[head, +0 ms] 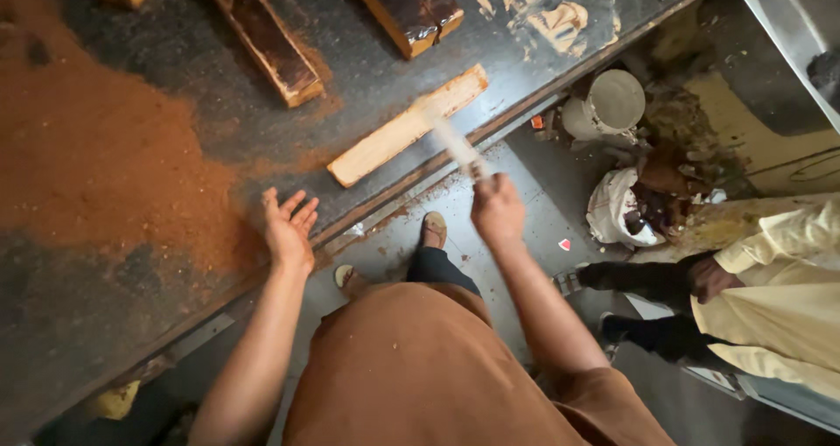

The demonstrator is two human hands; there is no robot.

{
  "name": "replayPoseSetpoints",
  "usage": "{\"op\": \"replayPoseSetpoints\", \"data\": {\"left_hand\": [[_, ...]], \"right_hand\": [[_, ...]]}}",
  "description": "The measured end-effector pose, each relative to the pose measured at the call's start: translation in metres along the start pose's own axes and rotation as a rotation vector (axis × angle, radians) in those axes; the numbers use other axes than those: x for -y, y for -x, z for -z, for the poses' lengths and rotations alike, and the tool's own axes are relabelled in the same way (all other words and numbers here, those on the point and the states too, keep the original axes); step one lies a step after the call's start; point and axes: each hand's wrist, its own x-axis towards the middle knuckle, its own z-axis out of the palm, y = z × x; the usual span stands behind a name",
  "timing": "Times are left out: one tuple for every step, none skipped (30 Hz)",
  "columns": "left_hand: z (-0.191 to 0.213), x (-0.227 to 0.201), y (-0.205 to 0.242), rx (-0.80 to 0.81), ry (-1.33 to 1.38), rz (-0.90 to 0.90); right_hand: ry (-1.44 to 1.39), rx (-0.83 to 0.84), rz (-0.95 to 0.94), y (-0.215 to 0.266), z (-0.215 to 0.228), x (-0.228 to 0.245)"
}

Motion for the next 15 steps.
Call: {"op": "replayPoseSetpoints", "data": {"left_hand": [[-0.001,-0.002,-0.002,-0.014,-0.008,-0.005],[-0.003,-0.001,-0.003,-0.040,0.000,-0.010],[-0.004,-0.001,-0.005,-0.066,0.008,-0.016],[-0.006,-0.001,-0.009,-0.092,0.018,-0.024],[-0.007,-0.001,-0.013,-0.100,0.006,-0.042],[-0.008,0.000,-0.016,-0.116,-0.003,-0.060],[-0.009,0.001,-0.019,-0.133,-0.011,-0.077],[-0.009,0.002,-0.020,-0.144,-0.040,-0.114],[-0.010,0.002,-0.022,-0.155,-0.069,-0.150],[-0.011,0.003,-0.020,-0.174,-0.099,-0.182],[-0.013,0.003,-0.020,-0.189,-0.115,-0.200],[-0.015,0.002,-0.023,-0.218,-0.116,-0.227],[-0.016,0.001,-0.025,-0.247,-0.118,-0.253],[-0.013,-0.003,-0.023,-0.310,-0.144,-0.309],[-0.017,-0.002,-0.022,-0.376,-0.172,-0.362]], "right_hand": [[0.013,-0.028,-0.035,-0.010,0.002,-0.016],[0.007,-0.036,-0.066,-0.019,0.004,-0.031],[0.000,-0.045,-0.097,-0.027,0.004,-0.046],[-0.006,-0.055,-0.125,-0.038,0.001,-0.062],[-0.040,-0.039,-0.202,-0.048,-0.005,-0.078],[-0.077,-0.016,-0.270,-0.057,-0.015,-0.095],[-0.113,0.009,-0.338,-0.068,-0.028,-0.115],[-0.118,-0.027,-0.310,-0.083,-0.045,-0.138],[-0.124,-0.062,-0.282,-0.101,-0.065,-0.160],[-0.132,-0.089,-0.250,-0.121,-0.084,-0.182],[-0.169,0.010,-0.256,-0.146,-0.097,-0.203],[-0.206,0.110,-0.239,-0.185,-0.098,-0.208],[-0.059,0.077,-0.257,-0.216,-0.095,-0.205],[-0.108,0.047,-0.231,-0.250,-0.096,-0.197],[-0.233,-0.013,-0.167,-0.278,-0.089,-0.198]]}}
